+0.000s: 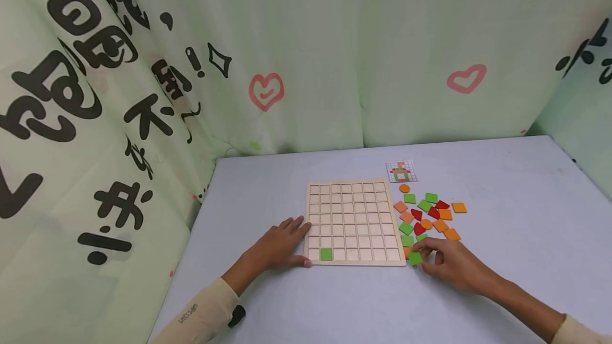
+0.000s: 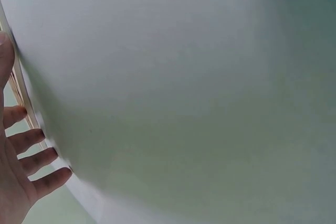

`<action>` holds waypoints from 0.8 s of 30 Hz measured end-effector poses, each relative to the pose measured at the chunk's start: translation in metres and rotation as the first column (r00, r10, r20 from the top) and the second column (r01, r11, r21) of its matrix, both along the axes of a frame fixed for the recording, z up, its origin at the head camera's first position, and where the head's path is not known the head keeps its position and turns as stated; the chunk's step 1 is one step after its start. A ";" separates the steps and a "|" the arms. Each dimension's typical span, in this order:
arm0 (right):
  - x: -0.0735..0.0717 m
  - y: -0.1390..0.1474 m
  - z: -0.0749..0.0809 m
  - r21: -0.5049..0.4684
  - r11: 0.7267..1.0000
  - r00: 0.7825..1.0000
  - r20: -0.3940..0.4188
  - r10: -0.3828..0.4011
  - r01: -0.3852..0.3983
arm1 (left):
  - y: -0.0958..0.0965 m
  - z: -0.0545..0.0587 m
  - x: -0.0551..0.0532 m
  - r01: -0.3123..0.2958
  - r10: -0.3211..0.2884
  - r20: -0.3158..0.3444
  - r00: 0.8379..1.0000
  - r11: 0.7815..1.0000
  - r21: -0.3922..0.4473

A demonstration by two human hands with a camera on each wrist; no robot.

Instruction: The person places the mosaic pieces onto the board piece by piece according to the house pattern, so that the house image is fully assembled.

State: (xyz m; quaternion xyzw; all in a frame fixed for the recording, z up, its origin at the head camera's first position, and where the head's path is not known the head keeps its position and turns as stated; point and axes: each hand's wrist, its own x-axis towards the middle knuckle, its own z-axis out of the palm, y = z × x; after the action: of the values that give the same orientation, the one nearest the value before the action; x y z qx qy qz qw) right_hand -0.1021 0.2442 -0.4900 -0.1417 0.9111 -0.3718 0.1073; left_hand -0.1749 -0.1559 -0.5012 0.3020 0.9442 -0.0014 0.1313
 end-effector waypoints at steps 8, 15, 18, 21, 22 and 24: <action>-0.007 -0.014 0.006 -0.043 0.999 0.999 -0.032 0.032 -0.033 | 0.001 0.002 0.000 0.002 -0.002 0.005 1.000 1.000 -0.002; -0.016 -0.031 0.008 -0.053 0.997 0.998 -0.027 0.053 -0.055 | 0.000 0.005 -0.003 -0.003 0.003 0.002 1.000 1.000 0.005; -0.018 -0.036 0.007 -0.070 0.996 0.998 -0.005 0.060 -0.061 | 0.000 0.005 -0.002 -0.001 0.001 0.007 1.000 1.000 0.013; -0.019 -0.041 0.006 -0.101 0.993 0.998 0.010 0.068 -0.067 | 0.000 0.005 -0.001 0.002 -0.002 0.010 1.000 1.000 0.020; -0.020 -0.043 0.006 -0.109 0.992 0.998 0.013 0.069 -0.067 | 0.000 0.005 -0.001 0.002 -0.002 0.012 1.000 1.000 0.023; -0.021 -0.047 0.005 -0.118 0.991 0.998 0.016 0.067 -0.064 | 0.000 0.005 0.001 0.002 -0.003 0.015 1.000 1.000 0.025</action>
State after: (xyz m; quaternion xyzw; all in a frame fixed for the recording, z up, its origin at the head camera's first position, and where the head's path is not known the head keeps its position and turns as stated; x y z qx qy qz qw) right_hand -0.1227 0.1976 -0.4848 -0.1740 0.8815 -0.4222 0.1198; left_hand -0.1743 -0.1555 -0.4965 0.3048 0.9428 0.0124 0.1347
